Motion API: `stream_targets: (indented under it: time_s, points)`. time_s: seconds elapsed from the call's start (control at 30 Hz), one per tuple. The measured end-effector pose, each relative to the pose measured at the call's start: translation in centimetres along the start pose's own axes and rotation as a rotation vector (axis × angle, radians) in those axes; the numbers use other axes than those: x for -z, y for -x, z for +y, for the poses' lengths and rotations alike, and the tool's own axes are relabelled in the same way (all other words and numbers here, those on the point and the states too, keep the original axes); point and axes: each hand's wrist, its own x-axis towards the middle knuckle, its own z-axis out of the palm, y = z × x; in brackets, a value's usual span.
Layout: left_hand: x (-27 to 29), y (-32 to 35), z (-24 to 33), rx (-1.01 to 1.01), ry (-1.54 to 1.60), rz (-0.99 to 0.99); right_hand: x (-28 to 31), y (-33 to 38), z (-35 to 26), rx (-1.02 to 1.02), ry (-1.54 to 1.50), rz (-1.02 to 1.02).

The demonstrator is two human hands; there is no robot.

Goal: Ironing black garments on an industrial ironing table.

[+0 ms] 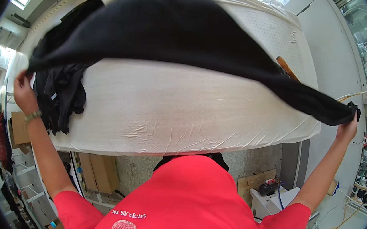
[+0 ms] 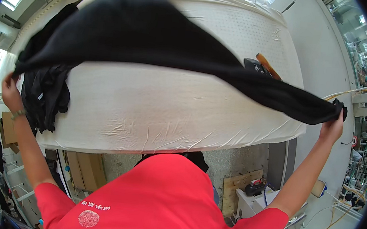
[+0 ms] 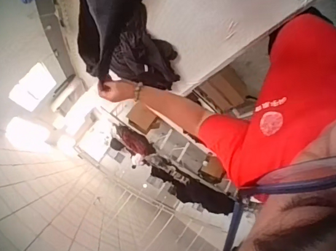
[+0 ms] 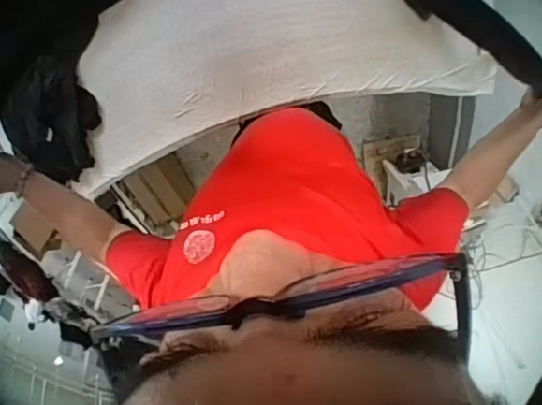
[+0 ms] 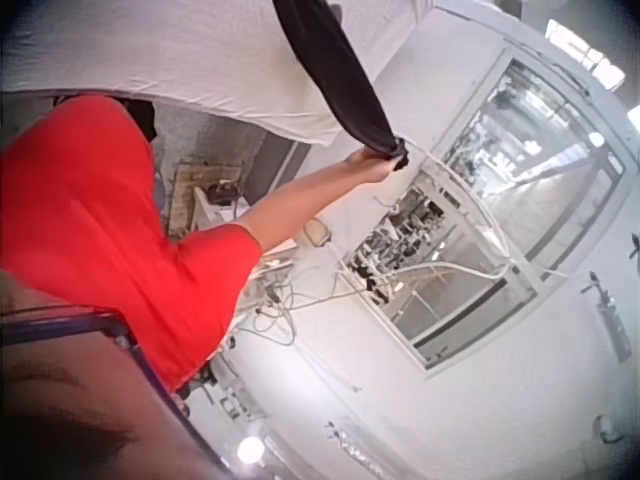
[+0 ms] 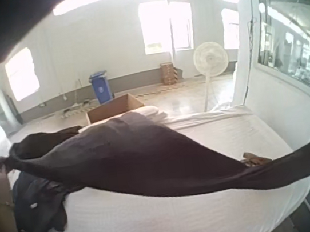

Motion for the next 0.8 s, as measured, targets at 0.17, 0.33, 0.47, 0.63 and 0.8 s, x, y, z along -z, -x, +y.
stream_targets:
  time_s: [0.17,0.33,0.47,0.63,0.8]
  points:
    - [-0.6,16.6,-3.0,0.227,-0.159,-0.469,-0.1,2.5,5.9,-0.195,0.298,0.033]
    - [-4.4,24.5,6.0,0.375,0.005,-0.687,-10.1,13.1,7.4,-0.325,1.651,-0.466]
    - [-1.9,22.2,18.6,-0.015,0.484,-0.178,-21.4,24.1,0.8,0.390,0.887,-0.584]
    - [0.6,19.6,32.7,-0.700,0.793,-0.312,-29.5,33.8,-6.8,1.104,0.360,-0.931]
    - [-1.5,21.9,38.8,-0.597,0.645,-0.341,-28.7,34.8,-7.2,0.858,0.115,-1.038]
